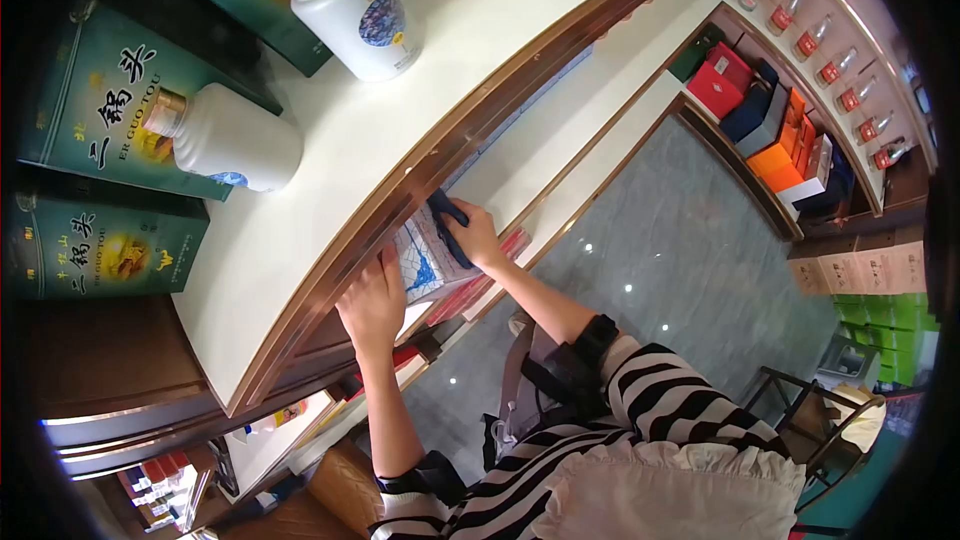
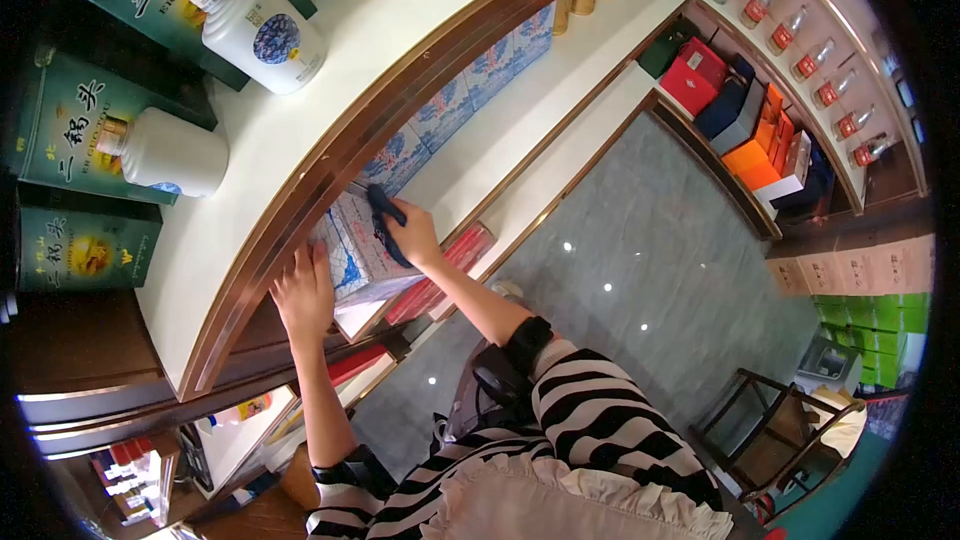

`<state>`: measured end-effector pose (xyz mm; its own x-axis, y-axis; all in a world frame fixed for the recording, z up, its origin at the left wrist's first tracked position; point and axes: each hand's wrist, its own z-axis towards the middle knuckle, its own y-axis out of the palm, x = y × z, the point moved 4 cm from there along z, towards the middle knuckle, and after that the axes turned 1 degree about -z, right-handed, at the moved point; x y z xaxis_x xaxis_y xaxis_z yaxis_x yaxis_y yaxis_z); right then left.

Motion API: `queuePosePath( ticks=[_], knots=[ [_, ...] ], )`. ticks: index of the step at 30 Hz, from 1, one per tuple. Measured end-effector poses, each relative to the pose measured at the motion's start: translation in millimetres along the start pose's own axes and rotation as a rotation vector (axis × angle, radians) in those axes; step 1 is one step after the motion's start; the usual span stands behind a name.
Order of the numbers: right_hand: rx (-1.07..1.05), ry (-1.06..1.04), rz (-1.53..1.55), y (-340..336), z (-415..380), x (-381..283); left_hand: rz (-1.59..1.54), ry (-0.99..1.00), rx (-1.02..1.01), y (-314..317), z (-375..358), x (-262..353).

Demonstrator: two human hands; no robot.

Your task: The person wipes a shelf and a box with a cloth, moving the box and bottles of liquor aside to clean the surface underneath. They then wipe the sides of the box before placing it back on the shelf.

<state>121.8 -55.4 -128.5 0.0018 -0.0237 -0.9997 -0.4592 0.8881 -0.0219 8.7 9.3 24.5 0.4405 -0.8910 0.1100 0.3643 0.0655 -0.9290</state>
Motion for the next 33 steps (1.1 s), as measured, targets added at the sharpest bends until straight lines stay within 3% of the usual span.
queuePosePath(
  ticks=[3,5,9,11,13,15,17,18,23,25,26,27,29,30,33],
  knots=[
    [-0.051,0.121,-0.233,-1,0,71,-0.001,0.017,-0.011,2,-1,-2],
    [-0.093,0.086,-0.309,-7,-2,101,-0.002,-0.072,-0.09,5,-2,-7],
    [-0.131,-0.028,-0.43,-42,-24,88,-0.015,-0.057,0.012,5,-3,-12],
    [-0.162,0.135,-0.305,-66,-38,94,-0.087,-0.083,-0.034,5,-4,-14],
    [-0.097,0.088,-0.296,-92,-47,109,-0.124,-0.101,-0.034,3,-5,-17],
    [-0.101,0.252,-0.228,-128,-59,120,-0.166,-0.12,-0.033,1,-6,-20],
    [-0.057,0.203,-0.311,-156,-64,136,-0.399,-0.257,-0.054,2,-9,-27],
    [0.012,0.219,-0.327,-169,-65,139,-0.474,-0.175,0.171,-3,-10,-26],
    [0.099,0.36,-0.25,-196,-65,140,-0.651,-0.459,0.349,0,-18,-50],
    [0.022,0.442,0.105,-186,-63,129,-0.693,-0.608,0.531,-5,-22,-53],
    [-0.079,0.469,0.135,-181,-63,118,-0.744,-0.647,0.444,-2,-24,-59],
    [-0.087,0.469,0.132,-176,-61,95,-0.742,-0.654,0.45,-2,-26,-62],
    [-0.399,0.395,0.137,-152,-60,49,-0.892,-0.637,0.335,7,-25,-68],
    [-0.578,0.323,0.112,-141,-58,40,-0.808,-0.57,0.292,7,-21,-70],
    [-0.778,0.332,-0.017,-117,-64,16,-0.808,-0.581,0.253,6,-22,-67]
  ],
)
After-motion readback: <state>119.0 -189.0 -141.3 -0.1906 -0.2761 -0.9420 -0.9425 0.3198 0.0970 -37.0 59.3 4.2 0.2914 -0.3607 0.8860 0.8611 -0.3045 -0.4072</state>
